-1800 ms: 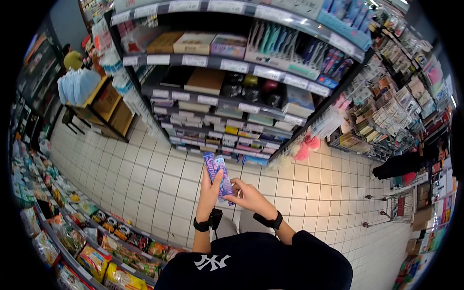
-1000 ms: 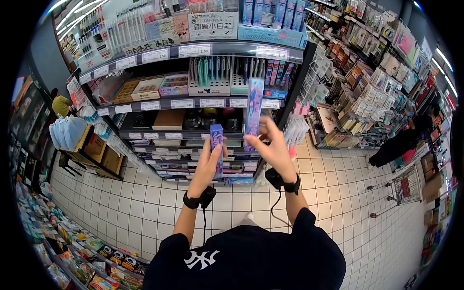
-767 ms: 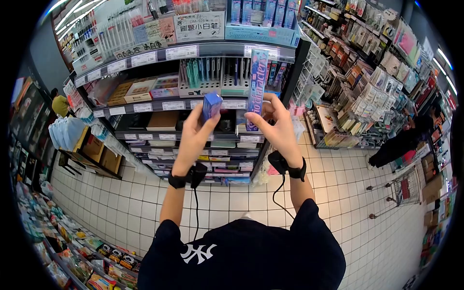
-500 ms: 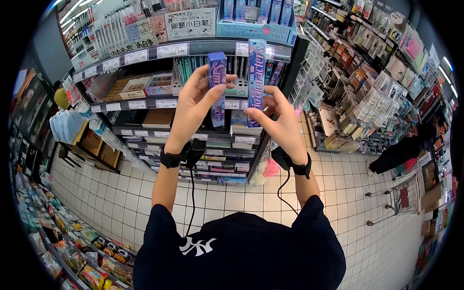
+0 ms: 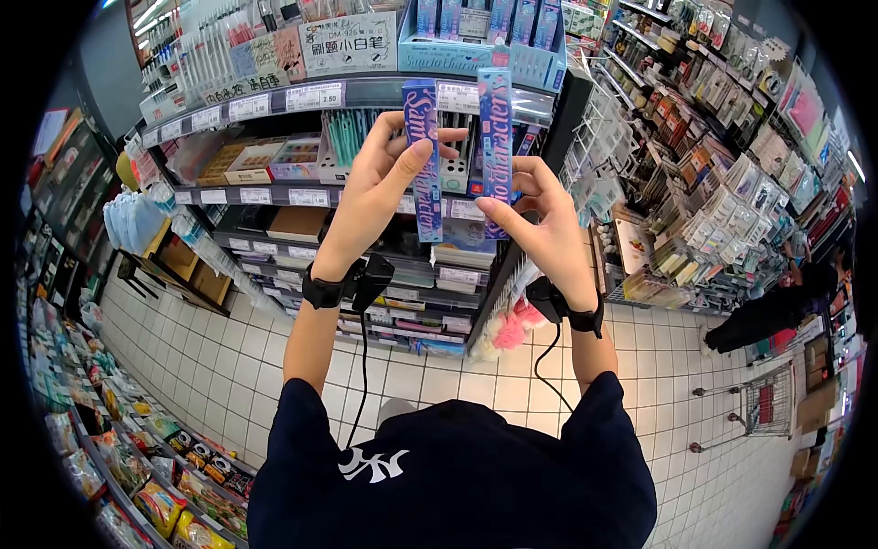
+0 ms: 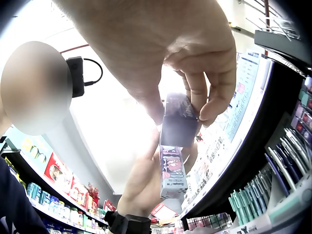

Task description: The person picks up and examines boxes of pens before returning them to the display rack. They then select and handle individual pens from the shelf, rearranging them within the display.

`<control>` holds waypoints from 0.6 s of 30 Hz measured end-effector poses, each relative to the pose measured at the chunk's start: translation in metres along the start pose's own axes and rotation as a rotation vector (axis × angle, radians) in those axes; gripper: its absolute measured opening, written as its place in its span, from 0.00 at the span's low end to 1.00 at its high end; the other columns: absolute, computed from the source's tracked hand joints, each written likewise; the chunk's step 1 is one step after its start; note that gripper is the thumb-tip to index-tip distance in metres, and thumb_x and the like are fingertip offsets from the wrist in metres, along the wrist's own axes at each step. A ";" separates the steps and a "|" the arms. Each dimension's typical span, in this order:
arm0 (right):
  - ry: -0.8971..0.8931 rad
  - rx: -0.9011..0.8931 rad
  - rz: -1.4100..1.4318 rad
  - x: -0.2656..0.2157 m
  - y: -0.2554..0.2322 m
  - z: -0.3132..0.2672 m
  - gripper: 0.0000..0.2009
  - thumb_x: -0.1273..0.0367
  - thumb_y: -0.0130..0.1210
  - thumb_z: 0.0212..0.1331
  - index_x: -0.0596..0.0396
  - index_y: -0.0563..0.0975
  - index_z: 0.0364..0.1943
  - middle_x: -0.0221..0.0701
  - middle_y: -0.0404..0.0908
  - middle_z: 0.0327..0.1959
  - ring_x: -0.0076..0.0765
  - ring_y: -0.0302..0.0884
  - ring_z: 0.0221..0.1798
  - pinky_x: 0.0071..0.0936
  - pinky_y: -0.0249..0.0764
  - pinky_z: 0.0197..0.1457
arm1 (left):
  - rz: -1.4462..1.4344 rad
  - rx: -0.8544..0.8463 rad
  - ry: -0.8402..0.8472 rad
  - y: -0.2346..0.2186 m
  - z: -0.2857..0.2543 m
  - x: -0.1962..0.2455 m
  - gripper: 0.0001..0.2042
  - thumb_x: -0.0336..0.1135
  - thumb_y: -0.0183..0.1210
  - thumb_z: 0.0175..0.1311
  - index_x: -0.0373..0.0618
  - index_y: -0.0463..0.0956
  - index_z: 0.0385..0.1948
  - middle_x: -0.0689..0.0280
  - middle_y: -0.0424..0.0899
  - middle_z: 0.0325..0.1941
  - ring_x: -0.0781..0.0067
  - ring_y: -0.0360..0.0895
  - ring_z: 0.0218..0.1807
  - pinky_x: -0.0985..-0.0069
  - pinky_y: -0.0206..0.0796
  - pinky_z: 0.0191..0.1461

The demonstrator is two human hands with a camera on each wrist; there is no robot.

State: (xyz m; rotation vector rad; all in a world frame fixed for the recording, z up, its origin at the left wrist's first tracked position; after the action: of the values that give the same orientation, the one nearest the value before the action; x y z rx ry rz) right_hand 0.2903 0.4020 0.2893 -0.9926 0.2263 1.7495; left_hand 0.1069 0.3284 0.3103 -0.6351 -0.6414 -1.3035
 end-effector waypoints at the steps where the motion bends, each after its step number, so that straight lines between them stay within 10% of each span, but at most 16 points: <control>1: -0.002 0.004 0.003 0.002 0.000 0.003 0.21 0.63 0.68 0.57 0.59 0.74 0.50 0.28 0.85 0.29 0.15 0.73 0.26 0.16 0.65 0.29 | -0.025 -0.013 -0.020 -0.001 0.004 -0.002 0.17 0.43 0.50 0.77 0.40 0.65 0.56 0.52 0.81 0.58 0.70 0.79 0.55 0.70 0.68 0.62; 18: 0.022 0.084 -0.117 0.020 0.009 0.069 0.15 0.66 0.67 0.59 0.58 0.80 0.45 0.25 0.84 0.33 0.14 0.75 0.33 0.16 0.65 0.31 | -0.231 -0.159 -0.041 -0.027 0.087 -0.040 0.17 0.38 0.53 0.76 0.39 0.64 0.57 0.61 0.82 0.52 0.82 0.75 0.53 0.82 0.66 0.56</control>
State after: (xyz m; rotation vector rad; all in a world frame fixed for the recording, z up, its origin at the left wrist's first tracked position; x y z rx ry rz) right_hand 0.2456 0.4529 0.3164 -0.9460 0.2495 1.6104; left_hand 0.0685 0.4148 0.3408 -0.7350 -0.6627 -1.5712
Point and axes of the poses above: each hand's wrist, its own z-axis towards the middle knuckle, its own y-axis out of the palm, x = y × z, the point moved 4 cm from there along z, towards the middle knuckle
